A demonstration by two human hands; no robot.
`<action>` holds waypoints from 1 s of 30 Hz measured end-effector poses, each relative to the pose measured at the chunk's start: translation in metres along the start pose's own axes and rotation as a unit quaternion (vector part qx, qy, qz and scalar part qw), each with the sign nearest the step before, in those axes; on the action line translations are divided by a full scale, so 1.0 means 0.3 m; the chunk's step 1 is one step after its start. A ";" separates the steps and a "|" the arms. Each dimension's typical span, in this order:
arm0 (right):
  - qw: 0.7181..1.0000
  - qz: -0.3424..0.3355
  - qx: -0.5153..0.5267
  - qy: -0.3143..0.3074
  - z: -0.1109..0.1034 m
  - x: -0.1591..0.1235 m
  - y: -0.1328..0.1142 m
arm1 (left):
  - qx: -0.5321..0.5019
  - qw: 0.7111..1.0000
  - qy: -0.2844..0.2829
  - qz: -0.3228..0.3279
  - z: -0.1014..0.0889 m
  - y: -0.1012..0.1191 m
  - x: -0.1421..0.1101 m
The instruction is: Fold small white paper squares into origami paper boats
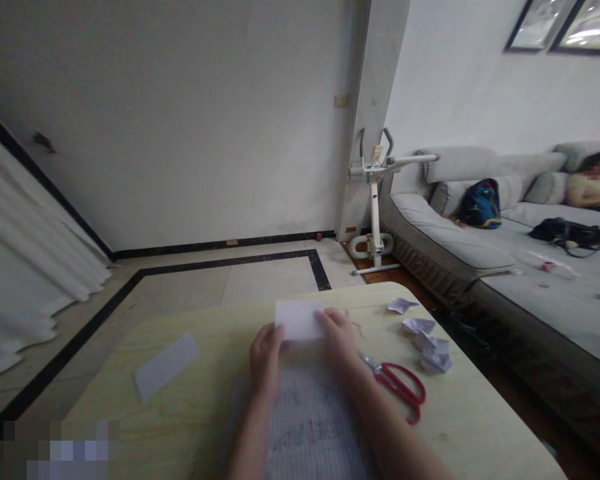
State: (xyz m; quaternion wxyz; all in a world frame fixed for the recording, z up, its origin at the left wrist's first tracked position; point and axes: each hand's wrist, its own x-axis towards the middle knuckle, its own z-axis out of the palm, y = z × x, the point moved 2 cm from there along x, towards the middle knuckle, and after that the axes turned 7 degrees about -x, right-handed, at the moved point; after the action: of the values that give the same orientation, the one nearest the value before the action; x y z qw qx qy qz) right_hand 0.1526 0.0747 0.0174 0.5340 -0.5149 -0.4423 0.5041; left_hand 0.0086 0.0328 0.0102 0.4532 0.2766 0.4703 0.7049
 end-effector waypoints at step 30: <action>0.989 -0.128 -0.051 -0.050 0.035 -0.023 0.011 | -0.042 0.998 0.054 0.008 -0.011 -0.021 0.019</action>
State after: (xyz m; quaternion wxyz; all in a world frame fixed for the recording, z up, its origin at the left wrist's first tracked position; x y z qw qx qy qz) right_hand 0.1411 0.0689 0.0153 0.5443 -0.4544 -0.5561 0.4336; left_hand 0.0057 0.0374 0.0030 0.4330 0.2222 0.4616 0.7416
